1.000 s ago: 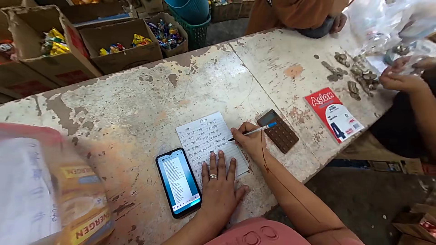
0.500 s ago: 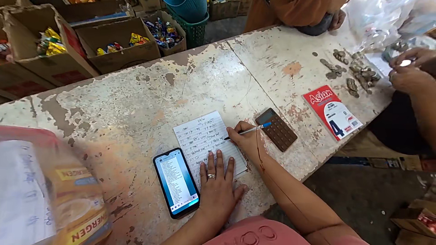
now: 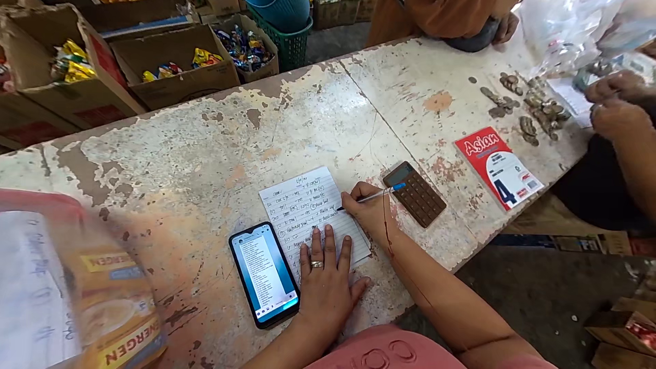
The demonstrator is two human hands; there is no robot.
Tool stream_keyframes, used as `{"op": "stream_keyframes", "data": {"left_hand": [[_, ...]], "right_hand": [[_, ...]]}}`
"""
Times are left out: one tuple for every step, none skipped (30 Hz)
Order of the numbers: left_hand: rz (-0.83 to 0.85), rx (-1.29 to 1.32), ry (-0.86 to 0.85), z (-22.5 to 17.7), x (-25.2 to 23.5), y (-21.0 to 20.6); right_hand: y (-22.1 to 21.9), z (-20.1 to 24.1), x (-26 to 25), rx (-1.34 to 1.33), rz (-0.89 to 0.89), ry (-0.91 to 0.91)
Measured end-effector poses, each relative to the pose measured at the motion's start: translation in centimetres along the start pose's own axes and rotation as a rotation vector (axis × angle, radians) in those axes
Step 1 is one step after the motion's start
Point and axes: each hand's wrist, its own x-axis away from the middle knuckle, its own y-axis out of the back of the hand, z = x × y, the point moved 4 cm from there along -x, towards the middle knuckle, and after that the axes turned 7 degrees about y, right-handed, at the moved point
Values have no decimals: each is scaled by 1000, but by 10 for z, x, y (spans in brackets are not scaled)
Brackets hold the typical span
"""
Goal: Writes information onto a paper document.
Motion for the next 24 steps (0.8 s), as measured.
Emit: {"op": "stream_keyframes", "data": {"left_hand": [[-5, 2, 1, 0, 0, 0], [-13, 6, 0, 0, 0, -1], [-18, 7, -1, 0, 0, -1], [-23, 5, -3, 0, 0, 0], [-24, 4, -3, 0, 0, 0], [-24, 4, -4, 0, 0, 0], [-22, 5, -3, 0, 0, 0], [-20, 8, -3, 0, 0, 0], [-20, 9, -3, 1, 0, 0], [-21, 7, -3, 0, 0, 0], [-19, 7, -3, 0, 0, -1], [-17, 6, -3, 0, 0, -1], [-23, 5, -4, 0, 0, -1], [-26, 4, -3, 0, 0, -1], [-30, 2, -3, 1, 0, -2], [-31, 2, -4, 1, 0, -2], [-27, 1, -4, 0, 0, -1], [-16, 1, -3, 0, 0, 0], [-10, 3, -2, 0, 0, 0], [-11, 5, 0, 0, 0, 0], [-12, 5, 1, 0, 0, 0], [-13, 6, 1, 1, 0, -1], [-13, 5, 2, 0, 0, 0], [-13, 4, 1, 0, 0, 0]], "right_hand": [[0, 0, -1, 7, 3, -2], [0, -1, -2, 13, 5, -5], [0, -1, -3, 14, 5, -5], [0, -1, -4, 12, 6, -3], [0, -1, -4, 10, 4, -1], [0, -2, -5, 13, 1, -2], [0, -2, -5, 18, -2, -4], [0, -2, -5, 16, -6, -6], [0, -2, -5, 4, -12, -4], [1, -2, -4, -4, -15, -1], [1, -2, -3, -7, -12, -1], [2, -2, -2, -6, -3, -4], [2, -2, -3, -9, -3, 4], [1, -2, -4, -9, -6, 10], [0, -2, -5, -7, -12, 14], [0, -2, -5, -3, -16, 17], [0, -2, -4, 0, -14, 17], [1, -2, -5, 2, -11, 14], [1, -2, -5, 4, -14, 12], [2, -3, -5, 0, -22, 10], [1, -3, -6, -1, -26, 5], [1, -3, -5, 4, -24, 0], [1, -3, -5, 10, -22, -3], [1, -2, -5, 15, -25, -8]]}}
